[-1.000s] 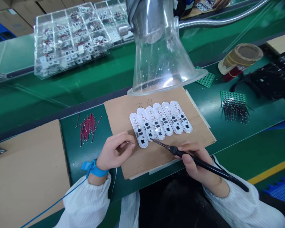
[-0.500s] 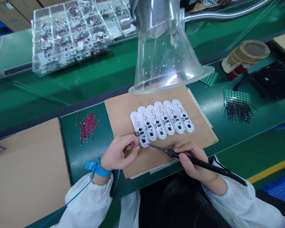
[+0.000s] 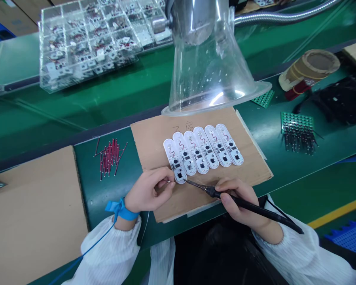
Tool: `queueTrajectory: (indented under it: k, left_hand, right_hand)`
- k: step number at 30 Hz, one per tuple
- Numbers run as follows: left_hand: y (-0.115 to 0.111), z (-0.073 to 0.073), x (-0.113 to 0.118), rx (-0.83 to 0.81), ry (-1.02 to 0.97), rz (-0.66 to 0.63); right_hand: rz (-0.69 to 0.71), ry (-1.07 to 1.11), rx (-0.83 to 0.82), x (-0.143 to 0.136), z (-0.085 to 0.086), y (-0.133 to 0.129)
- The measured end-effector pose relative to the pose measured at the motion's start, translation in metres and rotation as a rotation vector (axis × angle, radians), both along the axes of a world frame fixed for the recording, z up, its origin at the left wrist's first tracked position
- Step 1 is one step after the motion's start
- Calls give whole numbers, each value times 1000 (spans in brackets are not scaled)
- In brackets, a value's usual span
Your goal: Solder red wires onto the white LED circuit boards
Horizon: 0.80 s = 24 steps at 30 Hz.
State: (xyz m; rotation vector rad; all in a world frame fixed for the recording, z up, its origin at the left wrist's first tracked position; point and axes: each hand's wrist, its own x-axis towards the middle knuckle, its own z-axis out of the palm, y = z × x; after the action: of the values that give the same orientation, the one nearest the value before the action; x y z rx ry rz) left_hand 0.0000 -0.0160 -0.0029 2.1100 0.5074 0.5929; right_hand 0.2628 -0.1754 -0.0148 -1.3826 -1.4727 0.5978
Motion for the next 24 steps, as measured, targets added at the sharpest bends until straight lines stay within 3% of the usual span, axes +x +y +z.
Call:
queueTrajectory:
  k: [24]
  left_hand:
    - [2, 3, -1, 8, 46, -13]
  right_hand:
    - [39, -70, 33, -1, -1, 4]
